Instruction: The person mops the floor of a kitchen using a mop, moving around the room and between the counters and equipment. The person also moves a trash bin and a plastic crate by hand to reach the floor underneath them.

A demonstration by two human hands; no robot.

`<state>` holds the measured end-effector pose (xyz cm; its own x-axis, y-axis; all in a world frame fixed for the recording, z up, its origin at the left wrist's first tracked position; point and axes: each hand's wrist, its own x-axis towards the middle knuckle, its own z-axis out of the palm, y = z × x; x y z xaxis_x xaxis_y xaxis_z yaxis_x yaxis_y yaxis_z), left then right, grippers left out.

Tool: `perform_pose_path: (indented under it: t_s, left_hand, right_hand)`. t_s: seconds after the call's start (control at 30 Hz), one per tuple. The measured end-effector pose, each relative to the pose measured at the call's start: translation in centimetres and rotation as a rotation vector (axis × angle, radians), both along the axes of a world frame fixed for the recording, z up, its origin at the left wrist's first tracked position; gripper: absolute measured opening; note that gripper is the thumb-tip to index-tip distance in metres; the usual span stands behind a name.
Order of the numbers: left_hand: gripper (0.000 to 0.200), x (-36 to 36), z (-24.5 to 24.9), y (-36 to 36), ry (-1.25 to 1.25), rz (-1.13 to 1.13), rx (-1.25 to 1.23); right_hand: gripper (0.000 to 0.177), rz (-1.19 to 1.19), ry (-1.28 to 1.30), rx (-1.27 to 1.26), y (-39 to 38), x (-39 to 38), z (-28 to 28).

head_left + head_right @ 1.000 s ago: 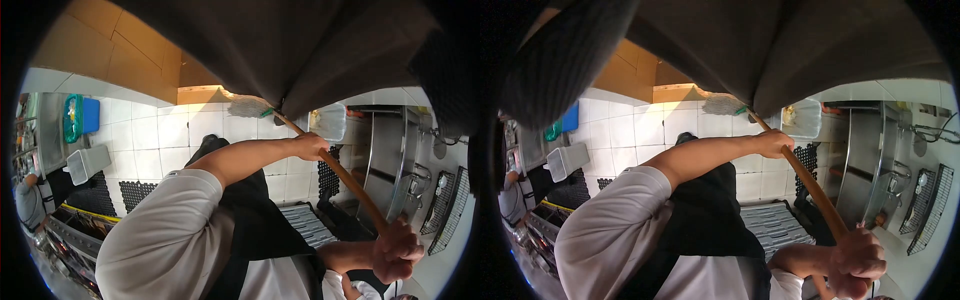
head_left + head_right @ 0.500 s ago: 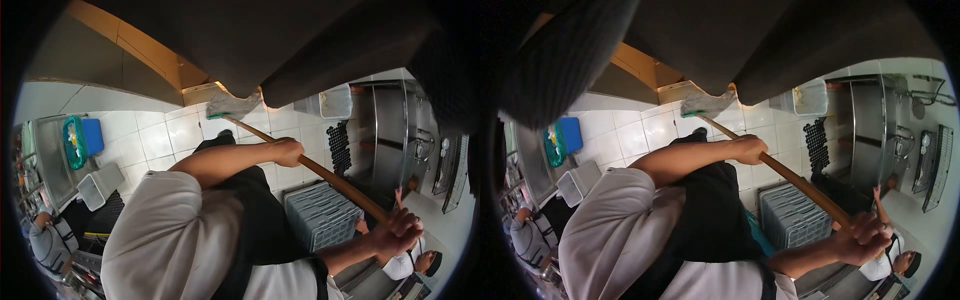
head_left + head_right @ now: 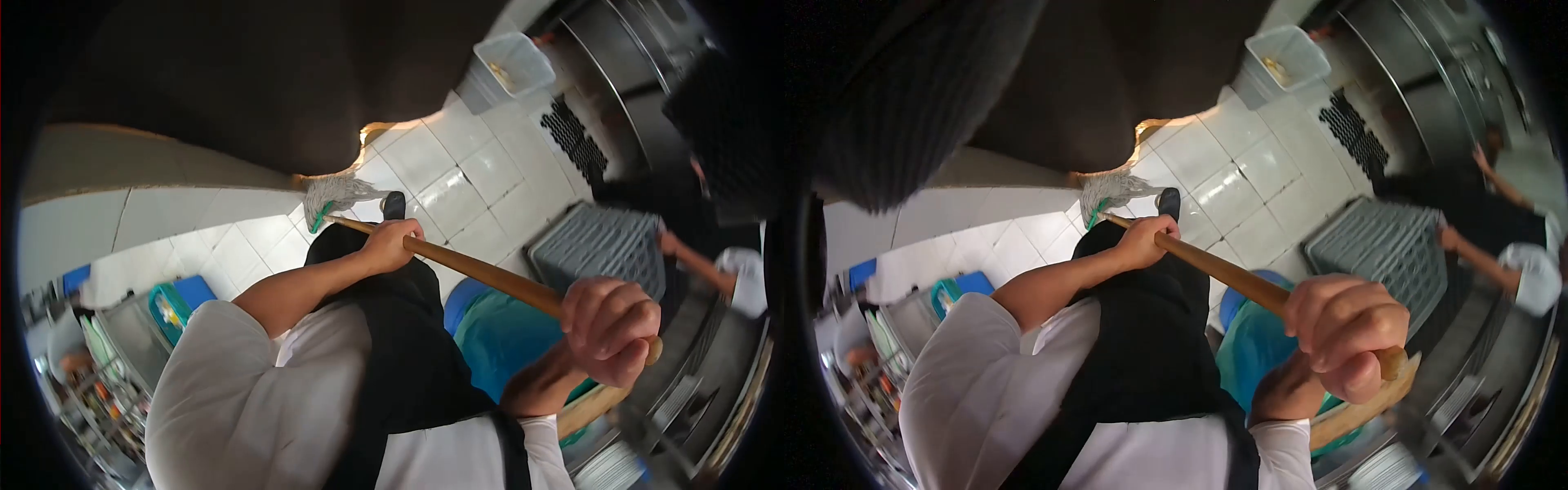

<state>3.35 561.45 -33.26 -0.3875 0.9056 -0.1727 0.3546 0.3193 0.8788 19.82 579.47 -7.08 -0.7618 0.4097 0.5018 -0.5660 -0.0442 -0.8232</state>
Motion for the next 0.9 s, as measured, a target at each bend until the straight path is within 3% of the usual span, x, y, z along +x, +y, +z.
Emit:
perform_pose_path:
  t_s: [0.13,0.2,0.33,0.47,0.53,0.67,0.73,0.8,0.9]
  left_hand:
    - [0.006,4.0,1.5,0.3,-0.032,-0.076,0.058]
    - [0.005,5.8,1.1,2.0,0.064,-0.134,0.305]
    - [0.007,8.4,0.1,5.1,0.1,-0.288,0.502]
    - [0.011,10.4,-1.3,8.3,0.186,-0.466,0.406]
    - [0.012,11.8,-1.2,9.8,0.158,-0.527,0.307]
    - [0.017,13.9,-2.5,11.9,0.259,-0.431,0.359]
    - [0.025,14.2,-3.6,12.9,0.238,-0.585,0.129]
    - [0.026,14.5,-3.8,12.0,0.244,-0.651,0.125]
    - [0.022,14.8,-3.1,9.2,0.257,-0.749,0.163]
  right_hand:
    - [0.039,-0.06,0.114,0.064,-4.7,4.9,2.0]
    - [0.039,-0.137,0.096,0.107,-6.6,7.3,3.3]
    - [0.038,-0.309,0.063,0.267,-10.4,10.7,4.0]
    - [0.034,-0.526,0.024,0.344,-14.2,11.5,2.9]
    - [0.031,-0.768,-0.058,0.351,-15.6,11.5,2.2]
    - [0.03,-1.014,-0.197,0.405,-17.8,10.2,-0.2]
    - [0.029,-1.063,-0.275,0.407,-19.3,9.6,-1.7]
    - [0.027,-1.274,-0.23,0.33,-21.2,8.9,-3.4]
    - [0.028,-1.387,-0.26,0.278,-24.9,8.6,-2.5]
